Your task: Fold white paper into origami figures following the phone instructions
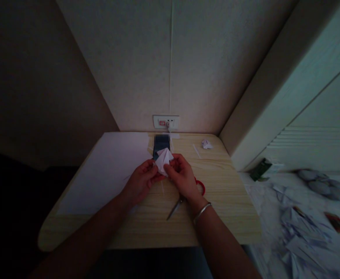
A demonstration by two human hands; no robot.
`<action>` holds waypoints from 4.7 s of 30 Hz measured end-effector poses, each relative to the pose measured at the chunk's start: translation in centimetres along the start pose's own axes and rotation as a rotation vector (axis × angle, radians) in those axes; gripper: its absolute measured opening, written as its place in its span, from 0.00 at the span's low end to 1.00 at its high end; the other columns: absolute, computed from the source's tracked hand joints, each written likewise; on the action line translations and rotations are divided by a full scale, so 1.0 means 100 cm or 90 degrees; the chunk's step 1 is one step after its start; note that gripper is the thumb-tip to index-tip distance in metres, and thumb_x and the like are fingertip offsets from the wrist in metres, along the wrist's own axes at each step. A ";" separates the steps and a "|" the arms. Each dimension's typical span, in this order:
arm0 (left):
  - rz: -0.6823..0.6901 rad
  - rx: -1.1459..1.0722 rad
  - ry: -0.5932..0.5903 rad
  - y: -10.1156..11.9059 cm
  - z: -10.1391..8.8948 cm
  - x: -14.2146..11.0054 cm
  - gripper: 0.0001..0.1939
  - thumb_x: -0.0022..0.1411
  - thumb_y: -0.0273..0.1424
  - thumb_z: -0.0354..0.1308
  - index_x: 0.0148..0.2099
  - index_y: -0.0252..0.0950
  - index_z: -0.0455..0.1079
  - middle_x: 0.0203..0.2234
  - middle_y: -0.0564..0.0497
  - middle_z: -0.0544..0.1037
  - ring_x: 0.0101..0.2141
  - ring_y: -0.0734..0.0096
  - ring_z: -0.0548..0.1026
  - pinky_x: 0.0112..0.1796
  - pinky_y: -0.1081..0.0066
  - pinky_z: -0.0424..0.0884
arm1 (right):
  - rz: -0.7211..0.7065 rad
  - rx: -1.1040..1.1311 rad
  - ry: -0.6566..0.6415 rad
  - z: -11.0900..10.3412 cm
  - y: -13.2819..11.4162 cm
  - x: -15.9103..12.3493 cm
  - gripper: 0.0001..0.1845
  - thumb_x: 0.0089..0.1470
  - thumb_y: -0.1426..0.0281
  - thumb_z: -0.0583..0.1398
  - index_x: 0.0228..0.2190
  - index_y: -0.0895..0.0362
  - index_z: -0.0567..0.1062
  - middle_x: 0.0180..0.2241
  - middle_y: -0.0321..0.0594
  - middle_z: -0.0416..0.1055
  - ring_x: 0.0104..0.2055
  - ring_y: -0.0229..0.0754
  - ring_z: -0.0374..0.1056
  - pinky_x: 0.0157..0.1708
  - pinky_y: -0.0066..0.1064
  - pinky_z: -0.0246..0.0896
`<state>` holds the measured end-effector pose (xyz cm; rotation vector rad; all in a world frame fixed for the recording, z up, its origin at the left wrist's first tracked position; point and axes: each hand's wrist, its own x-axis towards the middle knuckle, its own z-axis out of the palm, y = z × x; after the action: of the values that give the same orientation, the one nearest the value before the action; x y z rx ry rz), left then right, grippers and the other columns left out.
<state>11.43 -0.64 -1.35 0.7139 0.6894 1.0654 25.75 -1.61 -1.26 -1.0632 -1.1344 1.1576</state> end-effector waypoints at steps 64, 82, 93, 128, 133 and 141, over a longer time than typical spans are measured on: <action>-0.078 -0.054 0.093 0.004 -0.002 0.004 0.07 0.56 0.24 0.60 0.38 0.32 0.68 0.31 0.48 0.78 0.29 0.74 0.77 0.33 0.74 0.73 | -0.136 -0.251 -0.103 -0.003 0.007 -0.006 0.25 0.56 0.68 0.57 0.54 0.50 0.59 0.36 0.39 0.73 0.29 0.37 0.69 0.28 0.28 0.64; -0.035 -0.022 0.056 -0.001 0.000 0.003 0.11 0.52 0.27 0.63 0.37 0.35 0.65 0.28 0.52 0.77 0.29 0.74 0.76 0.36 0.71 0.72 | -0.135 -0.229 -0.056 -0.001 0.009 -0.004 0.25 0.53 0.71 0.57 0.52 0.51 0.61 0.31 0.35 0.70 0.25 0.35 0.65 0.22 0.25 0.60; -0.028 -0.018 0.052 -0.001 -0.001 0.003 0.12 0.51 0.29 0.64 0.37 0.35 0.66 0.31 0.50 0.77 0.32 0.72 0.76 0.37 0.71 0.71 | -0.122 -0.224 -0.083 -0.002 0.003 -0.006 0.24 0.54 0.67 0.58 0.53 0.50 0.61 0.35 0.38 0.72 0.28 0.36 0.68 0.25 0.26 0.62; -0.002 0.004 0.073 0.000 0.004 0.000 0.13 0.50 0.25 0.64 0.39 0.34 0.66 0.29 0.51 0.77 0.30 0.73 0.77 0.37 0.70 0.73 | -0.085 -0.139 0.039 -0.001 0.007 0.003 0.24 0.49 0.66 0.62 0.47 0.52 0.64 0.29 0.33 0.69 0.24 0.34 0.66 0.21 0.25 0.62; -0.005 -0.016 0.071 -0.001 0.004 0.001 0.12 0.50 0.24 0.64 0.37 0.33 0.65 0.28 0.51 0.77 0.30 0.74 0.77 0.38 0.70 0.73 | -0.164 -0.281 0.042 -0.005 0.011 0.003 0.24 0.51 0.68 0.61 0.50 0.50 0.63 0.34 0.36 0.70 0.24 0.33 0.65 0.22 0.25 0.61; -0.032 -0.059 0.085 0.001 0.003 0.002 0.08 0.51 0.22 0.62 0.34 0.31 0.66 0.28 0.51 0.77 0.29 0.76 0.76 0.37 0.72 0.72 | -0.216 -0.319 0.014 -0.005 0.007 0.000 0.26 0.53 0.69 0.60 0.53 0.49 0.62 0.38 0.38 0.70 0.28 0.35 0.67 0.25 0.26 0.66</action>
<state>11.70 -0.50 -1.12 0.5473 0.7637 1.0985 26.19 -1.58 -1.98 -1.1913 -1.5653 0.6040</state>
